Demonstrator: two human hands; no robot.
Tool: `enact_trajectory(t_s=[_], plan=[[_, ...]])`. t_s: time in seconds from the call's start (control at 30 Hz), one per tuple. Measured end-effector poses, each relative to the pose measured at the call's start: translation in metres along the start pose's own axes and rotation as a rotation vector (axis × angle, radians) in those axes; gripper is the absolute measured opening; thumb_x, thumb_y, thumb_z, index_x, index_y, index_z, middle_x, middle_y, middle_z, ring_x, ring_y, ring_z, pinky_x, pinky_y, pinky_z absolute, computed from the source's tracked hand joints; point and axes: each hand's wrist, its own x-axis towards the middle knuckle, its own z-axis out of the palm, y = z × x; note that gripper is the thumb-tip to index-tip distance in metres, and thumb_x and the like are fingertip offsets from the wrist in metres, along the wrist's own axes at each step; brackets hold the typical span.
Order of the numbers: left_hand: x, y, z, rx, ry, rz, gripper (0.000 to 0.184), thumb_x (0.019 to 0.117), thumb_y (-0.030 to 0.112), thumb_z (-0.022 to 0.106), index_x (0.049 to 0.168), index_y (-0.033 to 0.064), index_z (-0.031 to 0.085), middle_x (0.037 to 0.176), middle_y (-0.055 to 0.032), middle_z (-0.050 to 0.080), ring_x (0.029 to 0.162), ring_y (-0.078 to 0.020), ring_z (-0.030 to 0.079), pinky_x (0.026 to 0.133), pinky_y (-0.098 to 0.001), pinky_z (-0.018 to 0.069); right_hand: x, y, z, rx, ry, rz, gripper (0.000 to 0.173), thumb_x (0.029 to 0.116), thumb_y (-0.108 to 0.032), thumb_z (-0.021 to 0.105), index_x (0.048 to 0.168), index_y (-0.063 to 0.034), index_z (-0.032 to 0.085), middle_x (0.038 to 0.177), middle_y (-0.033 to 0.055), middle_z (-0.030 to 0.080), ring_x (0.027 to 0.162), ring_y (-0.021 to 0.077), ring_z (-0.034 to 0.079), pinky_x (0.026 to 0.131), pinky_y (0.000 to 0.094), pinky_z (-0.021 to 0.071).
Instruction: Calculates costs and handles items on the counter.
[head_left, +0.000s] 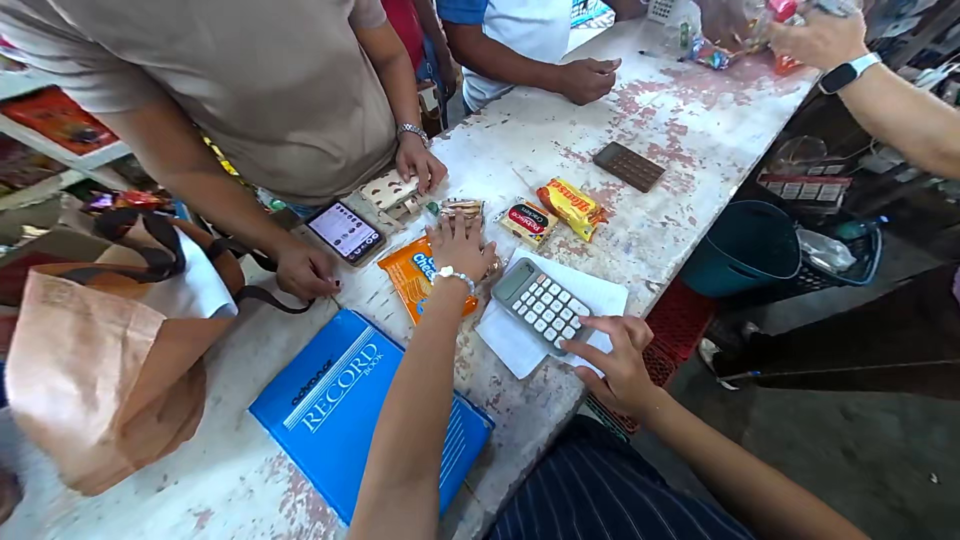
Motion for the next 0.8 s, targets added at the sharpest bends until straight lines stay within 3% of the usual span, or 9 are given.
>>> enact_trajectory(t_s=[0.13,0.37,0.5,0.6,0.8], plan=[[0.000,0.000,0.000,0.015,0.004,0.011,0.065,0.1075,0.050,0.041,0.161,0.0147,0.032,0.169,-0.0223,0.017,0.156,-0.0461,0.011,0.118,-0.0733,0.0003,-0.013,-0.002,0.009,-0.045,-0.064,0.044,0.046,0.1072,-0.058,0.029,0.115,-0.0371,0.069,0.129,0.0011,0.061,0.122,0.0236,0.050,0.108,0.0455,0.0258],[0.000,0.001,0.000,0.030,-0.012,-0.001,0.065,0.1077,0.051,0.039,0.162,0.0168,0.029,0.170,-0.0202,0.015,0.156,-0.0443,0.009,0.118,-0.0723,0.0001,-0.011,0.000,0.005,-0.005,-0.069,0.037,0.050,0.1073,-0.058,0.026,0.114,-0.0368,0.070,0.126,0.0013,0.061,0.122,0.0223,0.049,0.109,0.0442,0.0246],[0.001,-0.003,0.010,0.018,0.060,0.020,0.064,0.1072,0.050,0.042,0.160,0.0158,0.035,0.168,-0.0215,0.019,0.155,-0.0456,0.012,0.118,-0.0730,0.0022,0.007,0.014,-0.004,-0.002,0.023,0.181,0.058,0.1069,-0.060,0.025,0.112,-0.0297,0.075,0.125,0.0106,0.066,0.117,0.0304,0.055,0.102,0.0516,0.0319],[0.001,-0.002,0.009,0.031,0.048,0.012,0.064,0.1071,0.052,0.040,0.161,0.0170,0.033,0.169,-0.0200,0.017,0.156,-0.0438,0.011,0.118,-0.0718,0.0013,0.004,0.033,0.002,-0.062,0.015,0.203,0.055,0.1064,-0.059,0.029,0.108,-0.0303,0.077,0.124,0.0127,0.067,0.114,0.0348,0.056,0.100,0.0555,0.0315],[0.001,0.007,-0.007,0.020,-0.045,-0.037,0.068,0.1056,0.052,0.045,0.162,0.0163,0.032,0.170,-0.0217,0.013,0.156,-0.0451,0.008,0.118,-0.0719,-0.0012,-0.013,0.045,0.018,-0.014,0.023,0.217,0.052,0.1077,-0.056,0.027,0.113,-0.0334,0.074,0.122,0.0076,0.067,0.117,0.0294,0.054,0.104,0.0510,0.0294]])
